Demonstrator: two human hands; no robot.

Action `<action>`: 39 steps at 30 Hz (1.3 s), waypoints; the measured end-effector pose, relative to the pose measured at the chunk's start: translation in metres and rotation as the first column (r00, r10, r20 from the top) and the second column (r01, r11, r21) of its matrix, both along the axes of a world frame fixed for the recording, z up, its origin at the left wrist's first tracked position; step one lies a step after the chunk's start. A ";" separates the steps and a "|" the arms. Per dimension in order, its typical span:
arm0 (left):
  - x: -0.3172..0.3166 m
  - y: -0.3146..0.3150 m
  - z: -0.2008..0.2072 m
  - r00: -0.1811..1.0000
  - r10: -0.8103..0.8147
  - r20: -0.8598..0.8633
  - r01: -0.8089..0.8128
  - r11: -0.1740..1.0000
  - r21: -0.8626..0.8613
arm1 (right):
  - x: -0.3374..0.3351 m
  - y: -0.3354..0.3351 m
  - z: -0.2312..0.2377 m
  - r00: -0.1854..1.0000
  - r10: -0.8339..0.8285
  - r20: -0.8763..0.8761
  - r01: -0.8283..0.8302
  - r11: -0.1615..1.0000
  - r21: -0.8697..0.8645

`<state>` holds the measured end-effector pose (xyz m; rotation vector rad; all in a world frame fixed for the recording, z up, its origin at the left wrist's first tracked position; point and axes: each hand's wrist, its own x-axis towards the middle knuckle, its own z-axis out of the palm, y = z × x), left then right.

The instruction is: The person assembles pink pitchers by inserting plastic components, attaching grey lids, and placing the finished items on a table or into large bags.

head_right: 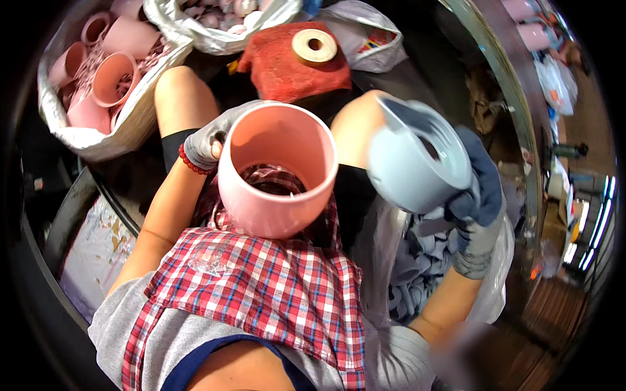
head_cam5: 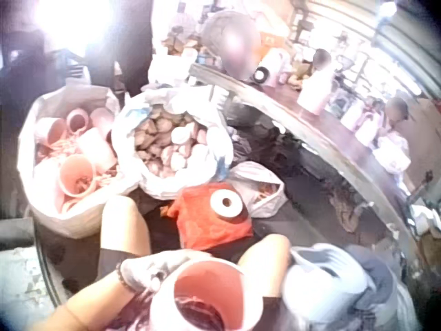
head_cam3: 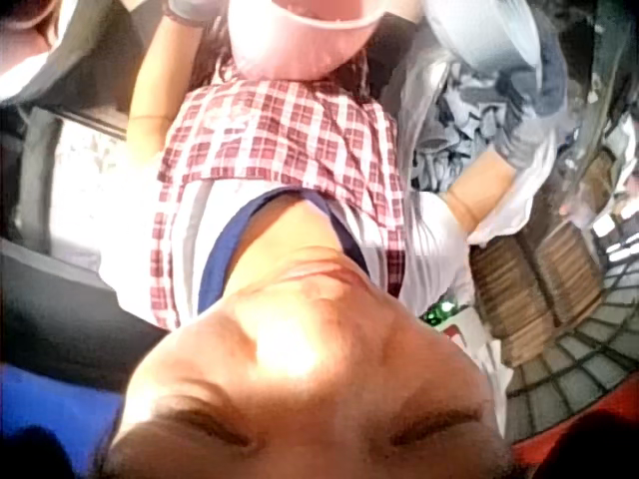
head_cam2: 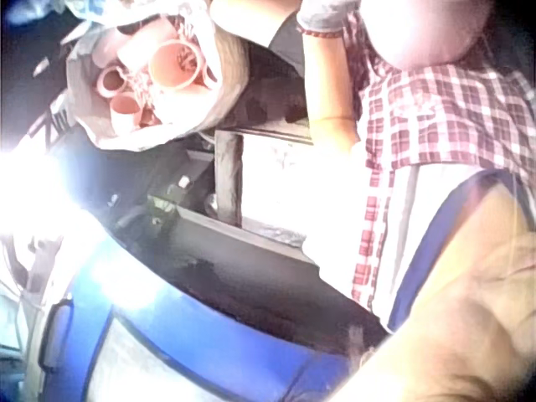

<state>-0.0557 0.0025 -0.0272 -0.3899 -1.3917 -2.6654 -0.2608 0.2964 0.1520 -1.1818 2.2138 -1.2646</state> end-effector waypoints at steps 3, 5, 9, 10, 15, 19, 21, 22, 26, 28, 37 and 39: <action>0.011 0.001 0.012 0.997 0.043 -0.058 -0.048 0.994 -0.094 | 0.017 -0.066 -0.005 0.993 0.120 0.020 -0.118 0.989 -0.093; 0.017 0.005 0.017 0.998 0.039 -0.058 -0.043 0.997 -0.069 | 0.025 -0.092 -0.008 0.932 0.272 0.239 -0.216 0.947 -0.237; 0.031 0.018 0.007 0.996 0.071 0.054 -0.073 0.996 0.045 | 0.047 -0.112 -0.004 0.882 0.285 0.375 -0.263 0.959 -0.111; 0.031 0.020 0.006 0.995 0.074 0.073 -0.079 0.995 0.061 | 0.048 -0.113 -0.008 0.875 0.302 0.378 -0.280 0.953 -0.114; 0.030 0.023 0.000 0.988 0.003 0.157 -0.019 0.995 0.096 | 0.044 -0.114 -0.020 0.872 0.350 0.342 -0.333 0.936 -0.111; 0.027 0.024 0.001 0.981 -0.057 0.184 0.032 0.990 0.134 | 0.040 -0.111 -0.025 0.860 0.367 0.354 -0.340 0.930 -0.138; 0.025 0.025 -0.001 0.978 -0.090 0.189 0.059 0.985 0.163 | 0.038 -0.110 -0.031 0.865 0.375 0.334 -0.342 0.927 -0.156; 0.024 0.025 -0.002 0.977 -0.100 0.191 0.066 0.982 0.176 | 0.038 -0.109 -0.033 0.869 0.376 0.322 -0.339 0.926 -0.168; 0.023 0.028 -0.009 0.980 -0.094 0.174 0.058 0.978 0.203 | 0.036 -0.108 -0.035 0.868 0.362 0.341 -0.341 0.932 -0.122; 0.027 0.028 -0.032 0.983 -0.114 0.145 0.070 0.958 0.278 | 0.036 -0.108 -0.035 0.849 0.374 0.374 -0.351 0.927 -0.131; 0.021 0.035 -0.020 0.977 -0.156 0.144 0.085 0.910 0.406 | 0.032 -0.101 -0.055 0.872 0.418 0.254 -0.405 0.908 -0.105; 0.020 0.035 -0.022 0.973 -0.186 0.139 0.112 0.901 0.419 | 0.031 -0.100 -0.055 0.878 0.408 0.248 -0.411 0.911 -0.045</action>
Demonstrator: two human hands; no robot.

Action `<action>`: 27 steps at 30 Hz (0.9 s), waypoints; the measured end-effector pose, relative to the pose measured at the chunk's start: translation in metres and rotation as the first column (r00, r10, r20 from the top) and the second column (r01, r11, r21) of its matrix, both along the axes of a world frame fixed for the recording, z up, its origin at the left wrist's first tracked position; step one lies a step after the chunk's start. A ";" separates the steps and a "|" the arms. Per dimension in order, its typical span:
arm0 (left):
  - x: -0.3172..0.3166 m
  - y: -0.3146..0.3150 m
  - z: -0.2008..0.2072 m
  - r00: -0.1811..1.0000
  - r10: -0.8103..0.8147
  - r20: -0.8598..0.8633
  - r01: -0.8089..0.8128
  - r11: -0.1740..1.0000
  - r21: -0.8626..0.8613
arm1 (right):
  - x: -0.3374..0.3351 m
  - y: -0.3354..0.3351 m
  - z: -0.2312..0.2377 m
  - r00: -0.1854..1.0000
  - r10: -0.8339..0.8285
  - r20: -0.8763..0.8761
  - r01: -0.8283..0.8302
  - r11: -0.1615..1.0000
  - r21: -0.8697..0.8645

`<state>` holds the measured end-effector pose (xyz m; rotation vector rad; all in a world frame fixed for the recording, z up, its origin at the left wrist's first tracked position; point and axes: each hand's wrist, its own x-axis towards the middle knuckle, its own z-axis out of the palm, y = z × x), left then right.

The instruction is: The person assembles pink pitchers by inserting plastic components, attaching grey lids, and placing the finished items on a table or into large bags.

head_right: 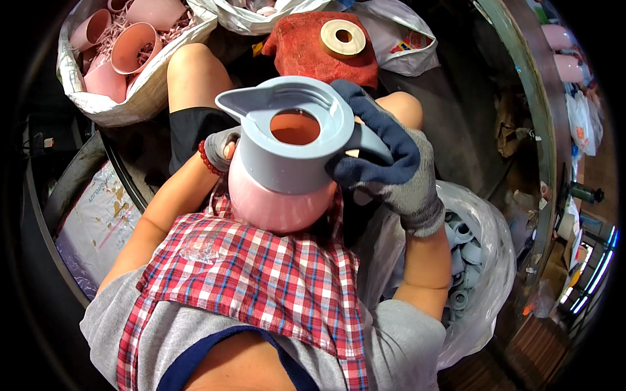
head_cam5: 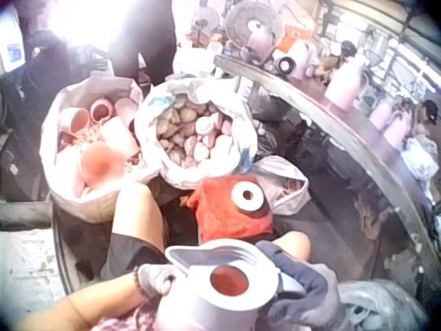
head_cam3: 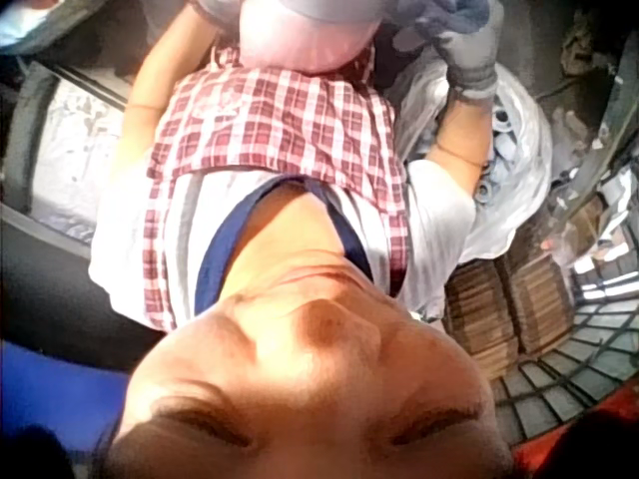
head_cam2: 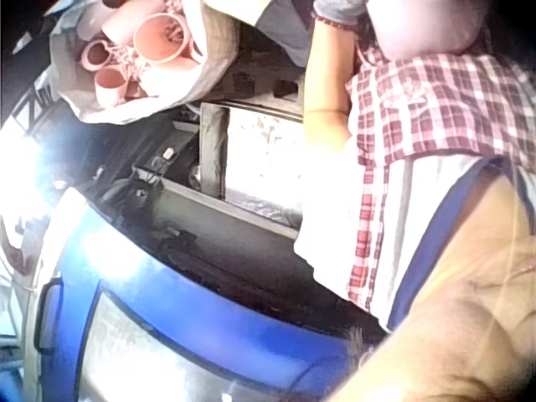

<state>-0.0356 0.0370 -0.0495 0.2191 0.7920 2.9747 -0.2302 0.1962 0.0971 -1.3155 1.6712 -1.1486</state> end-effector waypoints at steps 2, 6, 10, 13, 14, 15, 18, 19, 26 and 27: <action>0.001 -0.001 -0.004 1.000 -0.022 0.007 0.022 1.000 0.023 | 0.000 -0.005 0.003 0.999 0.026 0.025 -0.026 1.000 0.017; 0.004 -0.008 0.001 0.997 0.034 -0.073 -0.052 0.961 -0.270 | 0.001 -0.007 -0.002 0.974 0.037 0.223 -0.046 0.998 0.036; -0.005 -0.013 0.043 0.930 0.318 -0.186 -0.368 0.829 -0.422 | -0.006 -0.005 -0.008 0.980 0.104 0.169 -0.105 0.994 -0.001; -0.016 -0.013 0.068 0.859 0.410 -0.308 -0.512 0.700 -0.497 | 0.003 -0.011 -0.005 0.979 0.069 0.194 -0.073 0.997 0.012; -0.015 -0.011 0.069 0.869 0.417 -0.266 -0.492 0.679 -0.545 | 0.004 -0.011 -0.005 0.976 0.069 0.207 -0.071 0.997 0.004; -0.013 -0.007 0.072 0.877 0.423 -0.226 -0.469 0.656 -0.591 | 0.004 -0.009 -0.010 0.965 0.074 0.251 -0.071 0.997 -0.020; -0.016 -0.006 0.071 0.891 0.424 -0.160 -0.421 0.644 -0.638 | 0.003 -0.004 -0.021 0.957 0.076 0.279 -0.058 0.996 -0.071; -0.016 -0.005 0.074 0.903 0.417 -0.106 -0.380 0.657 -0.651 | 0.004 -0.003 -0.024 0.955 0.060 0.289 -0.037 0.996 -0.083; -0.021 -0.007 0.084 0.921 0.388 0.015 -0.279 0.687 -0.671 | 0.016 0.009 -0.038 0.951 -0.037 0.307 0.077 0.990 -0.119; -0.019 -0.007 0.081 0.922 0.388 -0.009 -0.289 0.671 -0.683 | 0.018 0.010 -0.041 0.960 -0.018 0.278 0.064 0.986 -0.157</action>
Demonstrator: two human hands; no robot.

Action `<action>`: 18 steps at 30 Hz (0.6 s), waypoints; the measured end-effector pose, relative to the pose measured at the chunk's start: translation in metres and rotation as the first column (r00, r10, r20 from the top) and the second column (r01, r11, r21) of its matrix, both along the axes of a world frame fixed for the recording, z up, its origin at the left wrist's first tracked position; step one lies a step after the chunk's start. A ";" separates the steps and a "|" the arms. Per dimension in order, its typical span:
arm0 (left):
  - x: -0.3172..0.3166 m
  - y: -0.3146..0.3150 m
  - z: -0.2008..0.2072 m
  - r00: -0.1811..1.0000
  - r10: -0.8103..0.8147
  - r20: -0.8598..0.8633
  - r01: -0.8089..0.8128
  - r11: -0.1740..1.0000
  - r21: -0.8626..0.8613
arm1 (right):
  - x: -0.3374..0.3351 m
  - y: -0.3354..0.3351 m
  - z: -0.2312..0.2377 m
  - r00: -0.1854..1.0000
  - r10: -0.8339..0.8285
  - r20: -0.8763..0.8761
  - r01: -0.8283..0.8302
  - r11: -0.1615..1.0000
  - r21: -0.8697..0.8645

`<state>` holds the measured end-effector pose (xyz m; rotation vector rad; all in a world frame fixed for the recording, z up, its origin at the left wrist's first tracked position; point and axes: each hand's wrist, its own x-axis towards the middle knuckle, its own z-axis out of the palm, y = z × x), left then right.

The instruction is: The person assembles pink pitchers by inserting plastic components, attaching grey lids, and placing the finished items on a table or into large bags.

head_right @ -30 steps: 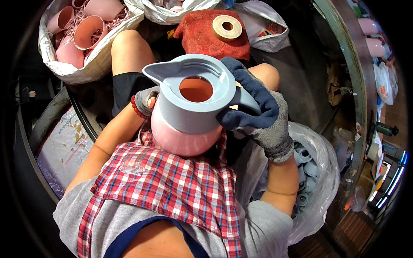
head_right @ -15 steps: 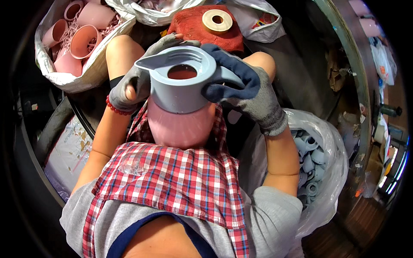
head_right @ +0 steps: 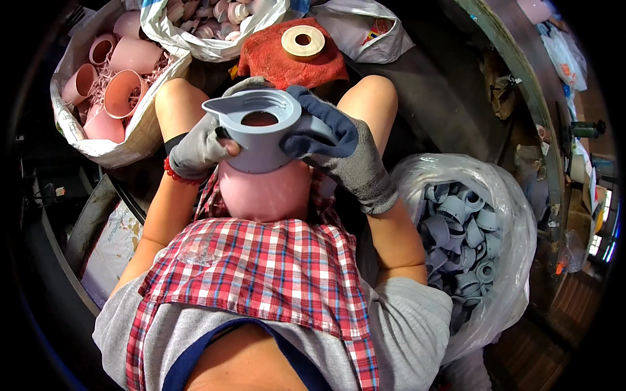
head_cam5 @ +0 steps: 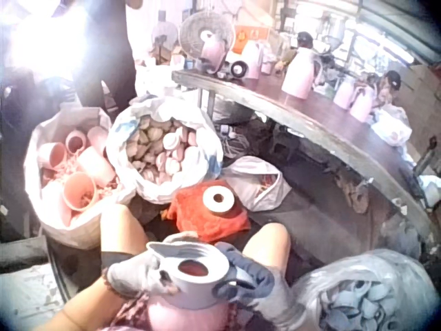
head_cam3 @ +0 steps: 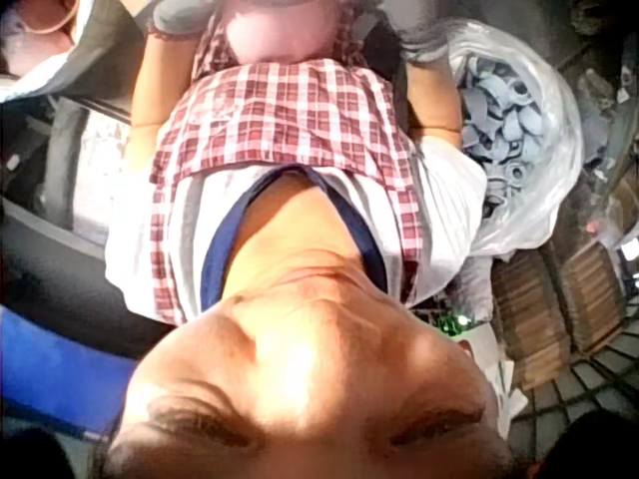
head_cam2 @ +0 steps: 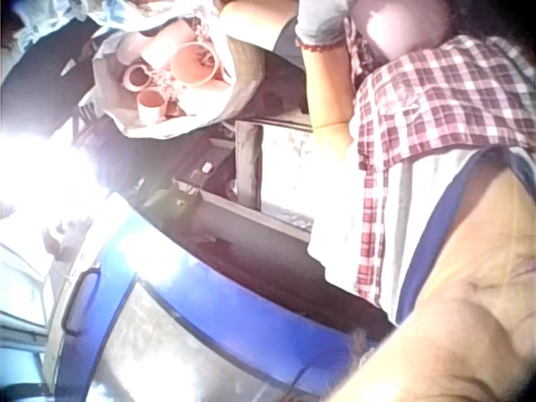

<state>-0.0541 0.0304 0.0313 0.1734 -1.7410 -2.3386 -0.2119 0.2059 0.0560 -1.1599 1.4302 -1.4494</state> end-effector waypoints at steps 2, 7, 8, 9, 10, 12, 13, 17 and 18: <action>0.004 0.001 0.000 1.000 0.000 -0.009 0.000 1.000 -0.022 | -0.003 0.000 0.007 0.998 0.045 0.032 -0.046 0.999 0.023; 0.004 0.005 -0.004 0.999 0.020 -0.050 -0.021 0.999 -0.024 | -0.014 -0.005 0.022 0.993 0.113 0.039 -0.118 0.981 0.157; 0.004 0.004 -0.005 0.998 0.006 -0.069 -0.009 0.998 -0.056 | -0.013 -0.004 0.021 0.992 0.109 0.058 -0.116 0.983 0.145; 0.004 0.003 -0.005 0.996 -0.004 -0.093 -0.004 0.996 -0.092 | -0.012 -0.003 0.021 0.991 0.110 0.072 -0.119 0.984 0.131; 0.003 0.003 -0.005 0.996 -0.008 -0.091 -0.001 0.995 -0.096 | -0.011 -0.002 0.022 0.990 0.113 0.086 -0.122 0.986 0.116; 0.001 -0.001 -0.005 0.996 -0.017 -0.087 0.007 0.993 -0.117 | -0.011 -0.007 0.024 0.990 0.094 0.108 -0.110 0.981 0.157; 0.003 -0.001 -0.005 0.997 0.009 -0.075 -0.015 0.997 -0.078 | -0.012 -0.012 0.025 0.989 0.084 0.118 -0.104 0.980 0.171; 0.012 -0.005 -0.008 0.968 0.179 -0.174 -0.189 0.981 -0.041 | -0.047 -0.036 0.017 0.931 0.261 0.254 -0.281 0.959 0.043; 0.016 -0.008 -0.009 0.952 0.242 -0.186 -0.257 0.965 -0.058 | -0.054 -0.053 0.004 0.960 0.190 0.205 -0.185 0.982 -0.042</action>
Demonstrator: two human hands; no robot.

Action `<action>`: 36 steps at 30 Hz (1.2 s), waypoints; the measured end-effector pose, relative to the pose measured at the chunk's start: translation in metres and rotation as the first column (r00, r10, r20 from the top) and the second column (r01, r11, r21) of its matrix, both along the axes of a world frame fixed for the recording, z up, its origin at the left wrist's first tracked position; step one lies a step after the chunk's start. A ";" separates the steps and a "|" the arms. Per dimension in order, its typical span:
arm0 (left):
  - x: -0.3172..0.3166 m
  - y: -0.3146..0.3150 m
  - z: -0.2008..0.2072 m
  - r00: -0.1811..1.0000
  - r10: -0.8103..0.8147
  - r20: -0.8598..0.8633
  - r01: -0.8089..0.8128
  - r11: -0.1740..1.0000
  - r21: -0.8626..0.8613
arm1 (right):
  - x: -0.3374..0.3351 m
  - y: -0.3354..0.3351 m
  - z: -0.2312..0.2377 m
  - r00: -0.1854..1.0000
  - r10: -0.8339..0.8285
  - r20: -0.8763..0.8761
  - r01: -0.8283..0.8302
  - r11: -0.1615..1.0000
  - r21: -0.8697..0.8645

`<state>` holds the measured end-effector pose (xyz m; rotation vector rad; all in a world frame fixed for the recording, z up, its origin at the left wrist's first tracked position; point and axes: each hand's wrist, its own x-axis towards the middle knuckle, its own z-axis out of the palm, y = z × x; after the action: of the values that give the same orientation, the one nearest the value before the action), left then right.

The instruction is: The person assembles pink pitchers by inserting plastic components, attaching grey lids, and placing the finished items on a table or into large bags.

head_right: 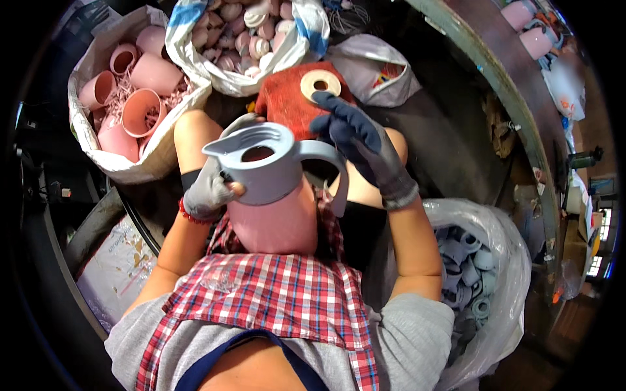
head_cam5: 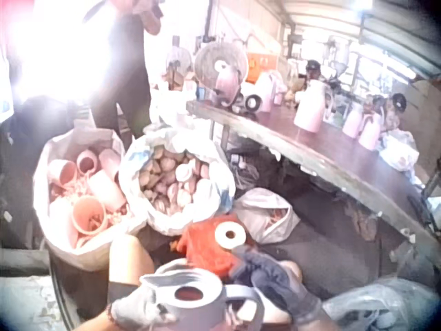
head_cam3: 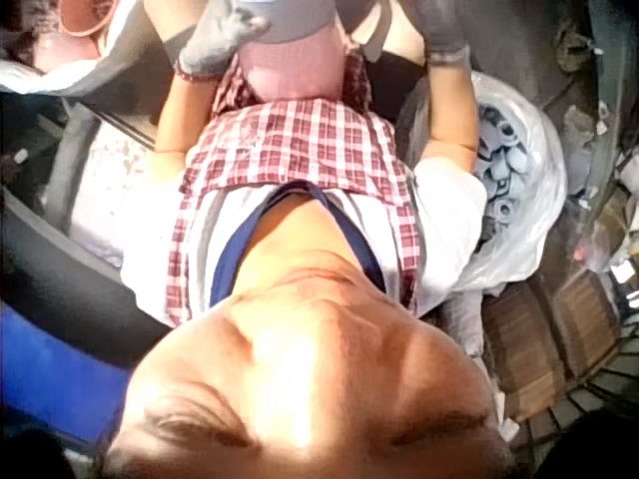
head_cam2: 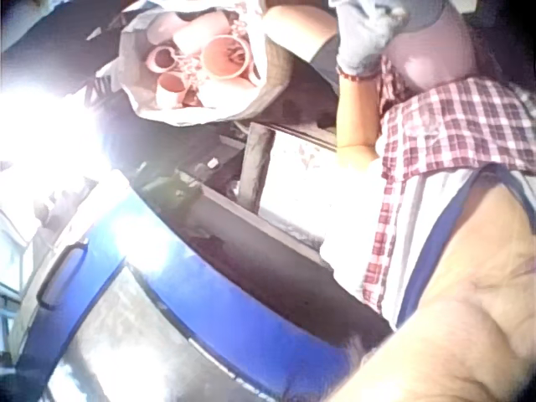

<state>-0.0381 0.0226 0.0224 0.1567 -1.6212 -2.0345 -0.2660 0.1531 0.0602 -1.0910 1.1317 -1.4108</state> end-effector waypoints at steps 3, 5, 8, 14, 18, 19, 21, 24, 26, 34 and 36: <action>0.011 -0.004 0.020 0.989 0.149 0.003 -0.149 0.987 0.063 | -0.042 -0.053 -0.049 0.842 -0.274 -0.465 0.293 0.956 -0.032; 0.018 -0.015 0.032 0.976 0.212 -0.055 -0.210 0.977 0.046 | -0.069 -0.092 -0.085 0.154 -0.451 -0.879 0.263 0.876 -0.403; 0.018 -0.031 0.041 0.895 0.446 -0.029 -0.444 0.881 -0.162 | -0.077 -0.123 -0.135 -0.207 -0.135 -0.969 0.348 0.915 -0.202; -0.034 -0.063 0.056 0.886 0.375 -0.273 -0.435 0.877 -0.205 | -0.103 -0.133 -0.160 0.031 -0.113 -0.993 0.365 0.926 -0.094; -0.081 -0.090 0.045 0.879 0.296 -0.373 -0.452 0.766 -0.458 | -0.132 -0.130 -0.088 0.233 -0.350 -0.907 0.547 0.818 -0.176; -0.102 -0.084 0.045 0.875 0.264 -0.406 -0.429 0.811 -0.397 | -0.168 -0.121 -0.077 0.476 -0.492 -0.729 0.476 0.841 -0.257; -0.128 -0.090 0.026 0.900 0.227 -0.372 -0.380 0.828 -0.412 | -0.187 -0.117 -0.004 0.143 -0.646 -0.750 0.377 0.736 -0.562; -0.153 -0.109 -0.022 0.931 0.267 -0.248 -0.360 0.776 -0.518 | -0.110 -0.100 0.124 0.453 -0.666 -0.593 0.330 0.743 -0.583; -0.153 -0.115 -0.027 0.927 0.312 -0.210 -0.376 0.768 -0.518 | -0.071 -0.095 0.163 0.504 -0.713 -0.487 0.211 0.649 -0.731; -0.115 -0.100 -0.038 0.898 0.404 -0.174 -0.424 0.689 -0.588 | -0.012 -0.129 0.064 -0.147 -0.462 -0.875 -0.047 0.886 -0.460; -0.109 -0.095 -0.033 0.936 0.348 -0.041 -0.292 0.709 -0.642 | -0.012 -0.130 0.064 -0.167 -0.477 -0.863 -0.047 0.878 -0.476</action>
<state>-0.1466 -0.0723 -0.0105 0.2538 -2.0809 -1.1366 -0.2775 0.0229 0.1244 -2.6404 2.3219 -0.7124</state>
